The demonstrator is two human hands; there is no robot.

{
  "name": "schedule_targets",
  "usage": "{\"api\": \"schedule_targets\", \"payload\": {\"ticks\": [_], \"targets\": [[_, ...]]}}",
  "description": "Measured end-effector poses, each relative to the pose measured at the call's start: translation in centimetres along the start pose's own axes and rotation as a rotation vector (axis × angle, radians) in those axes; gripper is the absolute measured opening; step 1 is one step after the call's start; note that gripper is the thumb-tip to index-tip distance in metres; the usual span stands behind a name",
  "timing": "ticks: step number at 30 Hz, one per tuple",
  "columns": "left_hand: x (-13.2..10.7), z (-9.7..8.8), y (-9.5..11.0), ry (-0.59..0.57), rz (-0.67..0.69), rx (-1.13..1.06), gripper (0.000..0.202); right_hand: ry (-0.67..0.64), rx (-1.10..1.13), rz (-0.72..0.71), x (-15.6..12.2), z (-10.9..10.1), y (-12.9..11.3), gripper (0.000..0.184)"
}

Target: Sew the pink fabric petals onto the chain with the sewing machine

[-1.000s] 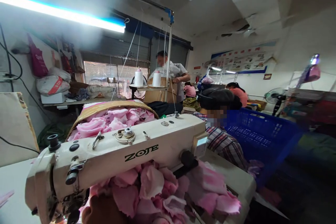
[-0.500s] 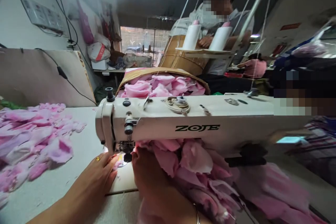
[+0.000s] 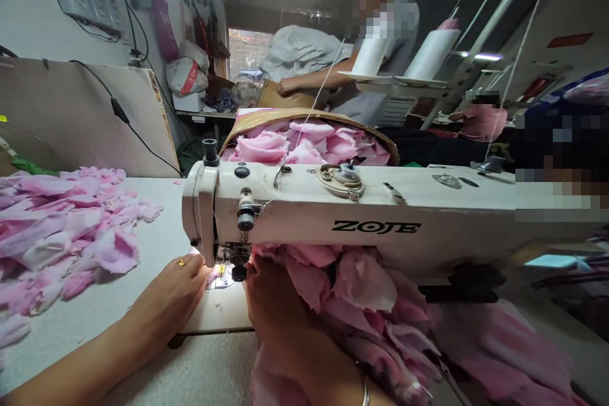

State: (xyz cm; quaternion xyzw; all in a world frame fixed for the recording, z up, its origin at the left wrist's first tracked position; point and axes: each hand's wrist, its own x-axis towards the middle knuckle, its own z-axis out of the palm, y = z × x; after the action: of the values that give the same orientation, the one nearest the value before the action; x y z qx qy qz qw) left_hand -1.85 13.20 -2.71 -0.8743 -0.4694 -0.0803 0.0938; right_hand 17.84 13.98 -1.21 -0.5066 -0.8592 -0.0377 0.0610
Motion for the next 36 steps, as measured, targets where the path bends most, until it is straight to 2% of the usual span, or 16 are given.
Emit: {"api": "schedule_targets", "payload": {"ticks": [3,6,8,10,14,20,26,29,31,34,36], "targets": [[0.1,-0.6,-1.8,0.053,-0.119,-0.256,0.025,0.01,0.003,0.006,0.0,0.0,0.0,0.016],[0.3,-1.7,-4.2,0.204,-0.393,-0.863,0.015,0.005,0.003,-0.01,-0.1,-0.2,0.0,0.017],[0.3,-2.2,-5.6,0.296,-0.599,-1.174,0.02,0.018,0.0,-0.029,-0.2,-0.3,-0.1,0.019],[0.3,-2.5,-6.7,0.356,-0.732,-1.314,0.033,0.055,0.041,-0.029,-0.2,-0.2,0.0,0.021],[0.4,-2.4,-7.5,0.458,-0.842,-1.49,0.046,0.119,0.116,-0.007,-0.3,0.2,0.2,0.026],[0.7,-2.4,-7.5,0.52,-0.908,-1.66,0.043,0.162,0.105,-0.021,-0.1,0.9,0.5,0.029],[1.6,-2.5,-8.3,0.47,-0.922,-1.657,0.041,0.173,0.091,-0.03,-0.3,1.3,0.7,0.03],[3.9,-3.0,-9.5,0.442,-0.899,-1.619,0.038,0.183,0.063,-0.04,-0.4,1.7,0.9,0.03],[6.0,-3.6,-10.6,0.468,-0.85,-1.59,0.038,0.189,0.044,-0.054,-0.5,1.9,1.2,0.028],[8.7,-4.0,-11.7,0.539,-0.766,-1.52,0.053,0.201,0.023,-0.078,-0.7,2.1,1.6,0.026],[9.3,-3.5,-11.5,0.528,-0.743,-1.435,0.059,0.21,0.014,-0.09,-0.7,2.2,1.7,0.025]]}}
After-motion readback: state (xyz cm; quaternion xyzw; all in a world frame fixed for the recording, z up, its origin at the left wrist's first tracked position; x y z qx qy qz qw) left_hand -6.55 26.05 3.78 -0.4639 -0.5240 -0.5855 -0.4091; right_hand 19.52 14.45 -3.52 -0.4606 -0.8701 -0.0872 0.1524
